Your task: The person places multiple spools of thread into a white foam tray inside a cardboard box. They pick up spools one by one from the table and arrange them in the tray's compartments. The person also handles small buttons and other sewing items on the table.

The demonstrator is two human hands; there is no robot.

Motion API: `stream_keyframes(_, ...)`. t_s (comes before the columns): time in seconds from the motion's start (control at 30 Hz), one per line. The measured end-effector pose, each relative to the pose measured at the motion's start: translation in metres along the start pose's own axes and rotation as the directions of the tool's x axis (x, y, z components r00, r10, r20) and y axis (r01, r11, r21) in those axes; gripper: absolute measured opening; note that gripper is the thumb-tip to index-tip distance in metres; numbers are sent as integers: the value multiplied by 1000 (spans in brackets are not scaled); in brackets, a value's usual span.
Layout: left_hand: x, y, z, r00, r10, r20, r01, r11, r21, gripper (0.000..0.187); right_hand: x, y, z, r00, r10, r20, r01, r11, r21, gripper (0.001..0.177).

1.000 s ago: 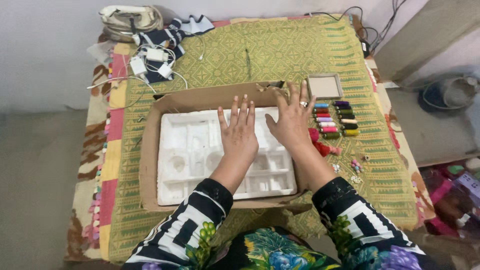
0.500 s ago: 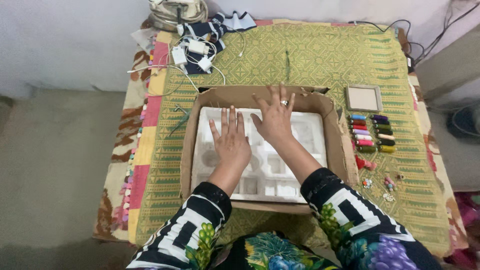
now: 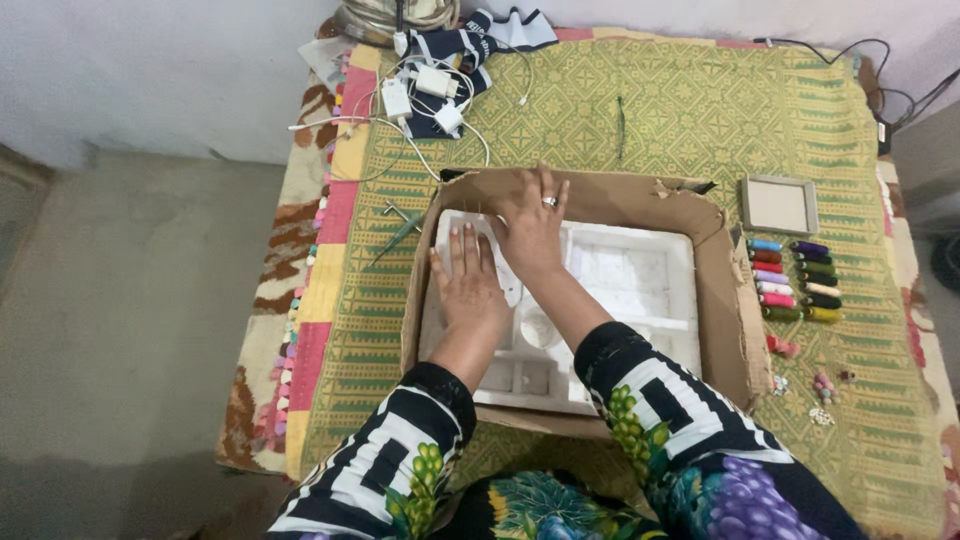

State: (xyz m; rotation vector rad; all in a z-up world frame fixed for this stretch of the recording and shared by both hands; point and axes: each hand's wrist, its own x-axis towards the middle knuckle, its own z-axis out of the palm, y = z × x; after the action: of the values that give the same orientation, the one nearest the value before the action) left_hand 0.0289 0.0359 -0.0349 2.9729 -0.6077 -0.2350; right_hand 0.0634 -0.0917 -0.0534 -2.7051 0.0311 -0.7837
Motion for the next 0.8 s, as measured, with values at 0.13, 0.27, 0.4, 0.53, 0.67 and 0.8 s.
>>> stream_keyframes(0.13, 3, -4, 6, 992, -1, 125, 5, 1000, -29, 85, 4, -3, 11, 999, 8, -46, -7, 1000, 20, 14)
stream_keyframes(0.27, 6, -6, 16, 997, 17, 77, -22, 998, 62, 77, 9, -5, 17, 998, 17, -58, -16, 1000, 25, 12)
stream_keyframes(0.4, 9, -8, 24, 994, 22, 111, -28, 998, 55, 74, 13, -7, 19, 998, 32, -62, -28, 998, 64, 11)
stream_keyframes(0.53, 9, -9, 25, 994, 38, 102, -45, 996, 73, 71, 14, -8, 16, 997, 51, -51, -45, 992, 117, 8)
stream_keyframes(0.67, 9, -8, 22, 989, 37, 143, -49, 995, 84, 70, 14, -4, 12, 998, 53, -45, -43, 981, 187, 8)
stream_keyframes(0.8, 8, -8, 20, 985, 35, 168, -53, 993, 106, 69, 12, -3, 9, 997, 51, -62, -36, 973, 229, 7)
